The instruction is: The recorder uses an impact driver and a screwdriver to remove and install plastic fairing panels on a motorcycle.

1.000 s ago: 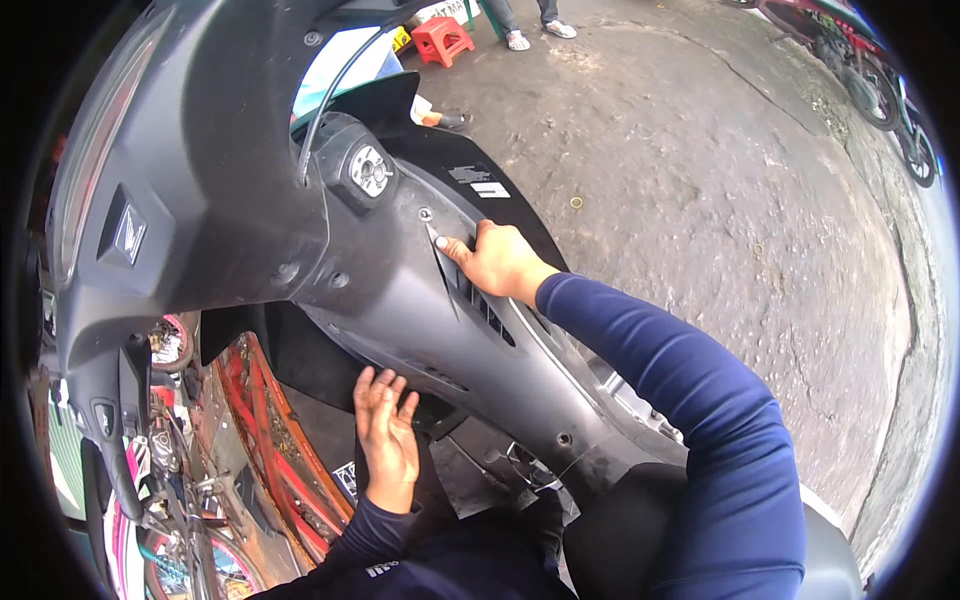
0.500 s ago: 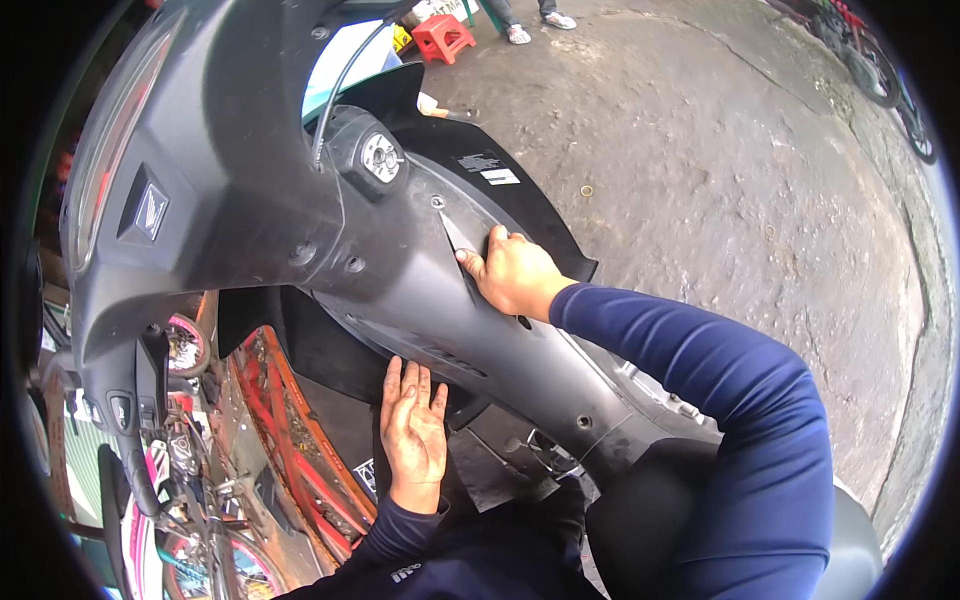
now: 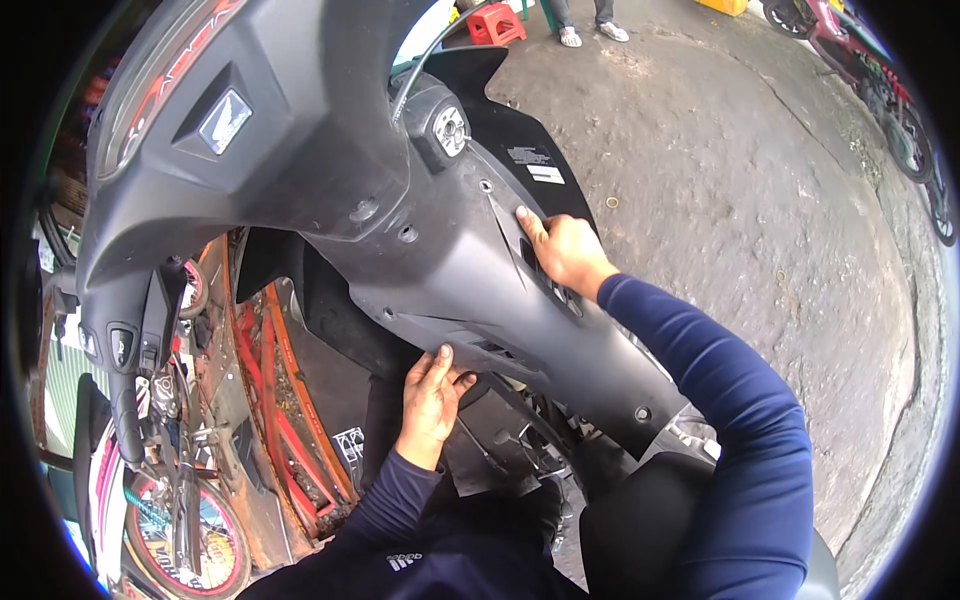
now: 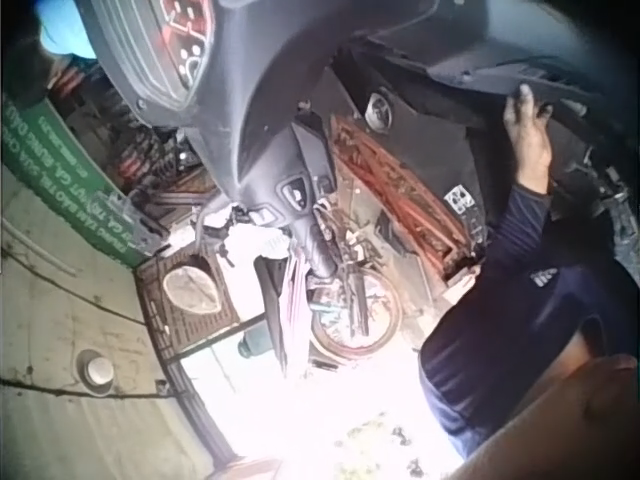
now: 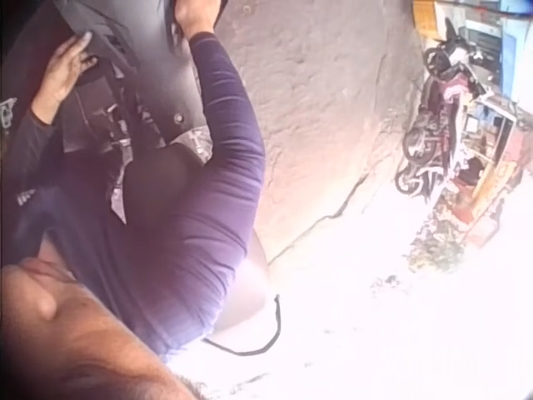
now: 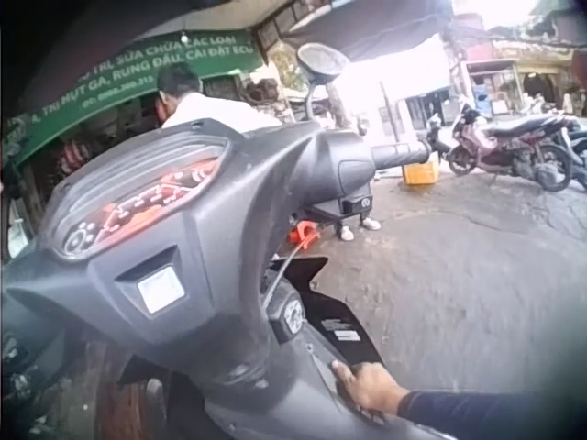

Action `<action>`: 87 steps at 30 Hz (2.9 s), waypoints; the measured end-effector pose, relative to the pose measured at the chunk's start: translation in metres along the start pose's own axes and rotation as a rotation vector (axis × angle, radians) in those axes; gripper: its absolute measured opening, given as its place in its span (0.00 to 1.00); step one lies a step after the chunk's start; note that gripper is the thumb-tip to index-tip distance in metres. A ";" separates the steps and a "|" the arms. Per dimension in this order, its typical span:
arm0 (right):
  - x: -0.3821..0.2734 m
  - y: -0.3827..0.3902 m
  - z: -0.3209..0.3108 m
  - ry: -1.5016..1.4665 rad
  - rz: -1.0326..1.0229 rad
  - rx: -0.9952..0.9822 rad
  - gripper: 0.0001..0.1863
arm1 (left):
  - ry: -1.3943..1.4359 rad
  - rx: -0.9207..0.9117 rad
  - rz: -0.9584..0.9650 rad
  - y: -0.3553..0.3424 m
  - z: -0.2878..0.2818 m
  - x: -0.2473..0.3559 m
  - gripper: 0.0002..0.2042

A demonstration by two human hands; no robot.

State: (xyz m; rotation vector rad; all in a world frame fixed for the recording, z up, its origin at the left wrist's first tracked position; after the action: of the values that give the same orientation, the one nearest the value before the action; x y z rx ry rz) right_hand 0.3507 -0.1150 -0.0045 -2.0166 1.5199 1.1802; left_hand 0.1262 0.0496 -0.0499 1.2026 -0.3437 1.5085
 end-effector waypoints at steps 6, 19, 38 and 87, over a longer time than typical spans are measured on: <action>0.016 -0.016 -0.034 -0.271 0.021 0.073 0.37 | -0.137 -0.234 -0.194 0.000 0.025 -0.014 0.10; 0.022 -0.014 -0.014 -0.245 -0.005 0.006 0.37 | -0.816 0.074 1.039 -0.016 0.053 0.159 0.19; -0.073 0.080 -0.207 0.891 -0.086 0.125 0.32 | -0.815 -0.619 0.881 0.068 0.157 0.111 0.04; -0.099 0.033 -0.167 0.534 -0.386 0.128 0.18 | -0.111 -0.297 0.452 -0.078 0.182 0.103 0.25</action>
State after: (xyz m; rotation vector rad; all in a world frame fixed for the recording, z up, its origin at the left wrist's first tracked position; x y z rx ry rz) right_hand 0.3801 -0.1822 0.1784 -2.5066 1.2761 0.4018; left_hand 0.2970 -0.0038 0.0837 1.0123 -0.9308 1.6981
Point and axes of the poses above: each hand's wrist, its own y-axis away from the middle knuckle, its own z-axis out of the palm, x = y × z, the point moved 8 cm from there along -y, towards the middle knuckle
